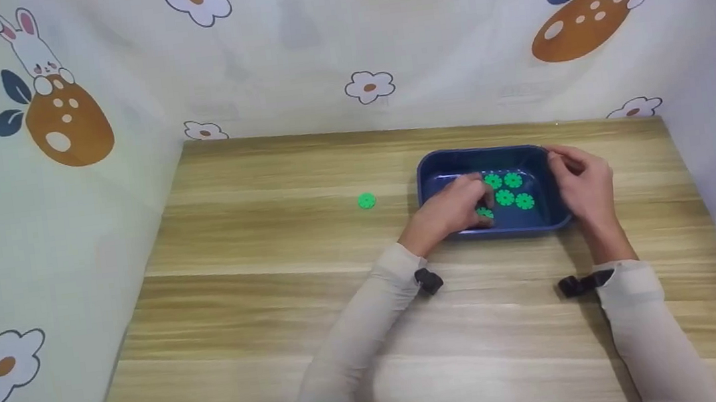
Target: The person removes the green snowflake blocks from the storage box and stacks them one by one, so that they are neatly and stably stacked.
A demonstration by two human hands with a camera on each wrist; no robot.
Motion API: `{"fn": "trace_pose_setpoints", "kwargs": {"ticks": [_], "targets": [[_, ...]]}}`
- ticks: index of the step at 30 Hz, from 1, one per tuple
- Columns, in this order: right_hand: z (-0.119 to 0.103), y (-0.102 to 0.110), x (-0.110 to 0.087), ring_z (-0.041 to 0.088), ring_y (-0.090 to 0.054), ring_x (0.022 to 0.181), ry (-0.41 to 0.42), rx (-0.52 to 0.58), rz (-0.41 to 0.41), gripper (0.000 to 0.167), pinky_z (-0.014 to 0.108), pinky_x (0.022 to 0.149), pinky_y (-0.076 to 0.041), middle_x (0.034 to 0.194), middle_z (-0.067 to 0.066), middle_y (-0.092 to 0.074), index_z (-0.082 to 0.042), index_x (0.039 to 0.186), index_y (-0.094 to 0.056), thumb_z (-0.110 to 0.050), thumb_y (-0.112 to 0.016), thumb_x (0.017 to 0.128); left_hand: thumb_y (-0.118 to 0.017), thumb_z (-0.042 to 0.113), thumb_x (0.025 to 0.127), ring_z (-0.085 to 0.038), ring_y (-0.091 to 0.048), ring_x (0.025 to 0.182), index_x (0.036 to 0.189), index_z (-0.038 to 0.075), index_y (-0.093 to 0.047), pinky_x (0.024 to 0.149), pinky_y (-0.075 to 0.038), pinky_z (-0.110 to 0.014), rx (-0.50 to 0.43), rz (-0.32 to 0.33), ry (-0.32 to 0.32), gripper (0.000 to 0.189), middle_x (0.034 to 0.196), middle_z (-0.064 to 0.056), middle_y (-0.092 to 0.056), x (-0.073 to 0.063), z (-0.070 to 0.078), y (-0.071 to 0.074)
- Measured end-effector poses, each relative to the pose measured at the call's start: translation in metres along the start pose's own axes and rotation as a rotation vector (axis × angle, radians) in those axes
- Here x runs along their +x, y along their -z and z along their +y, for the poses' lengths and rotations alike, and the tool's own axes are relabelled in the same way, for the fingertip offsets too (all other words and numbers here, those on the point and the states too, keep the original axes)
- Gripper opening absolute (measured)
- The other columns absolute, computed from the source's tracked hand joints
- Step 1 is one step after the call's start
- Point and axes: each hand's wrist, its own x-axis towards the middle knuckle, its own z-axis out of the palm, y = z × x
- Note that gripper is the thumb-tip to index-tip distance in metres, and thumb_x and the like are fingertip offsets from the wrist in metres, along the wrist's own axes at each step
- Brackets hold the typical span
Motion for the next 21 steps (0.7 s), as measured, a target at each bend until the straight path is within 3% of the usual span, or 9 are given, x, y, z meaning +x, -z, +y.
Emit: {"fn": "trace_pose_setpoints", "kwargs": {"ticks": [12,21], "targets": [[-0.003,0.0022,-0.0025,-0.009,-0.07,0.095,0.027,0.007,-0.002,0.028,0.008,0.088,-0.051,0.117,0.009,-0.083,-0.015,0.125,-0.083,-0.031,-0.069,0.106,-0.082,0.027,0.097,-0.017,-0.066,0.111,0.118,0.012,-0.079,0.097,-0.058,-0.029,0.067,-0.012,-0.008,0.026,0.115,-0.001,-0.076,0.0029,-0.0005,-0.0003],[-0.0038,0.0029,-0.0033,-0.008,-0.07,0.093,0.037,0.011,-0.006,0.029,0.008,0.086,-0.051,0.112,0.005,-0.083,-0.014,0.125,-0.083,-0.032,-0.069,0.106,-0.081,0.025,0.096,-0.017,-0.068,0.109,0.118,0.011,-0.079,0.095,-0.058,-0.028,0.037,0.013,-0.032,0.026,0.114,0.0,-0.078,0.0026,-0.0017,0.0016]]}}
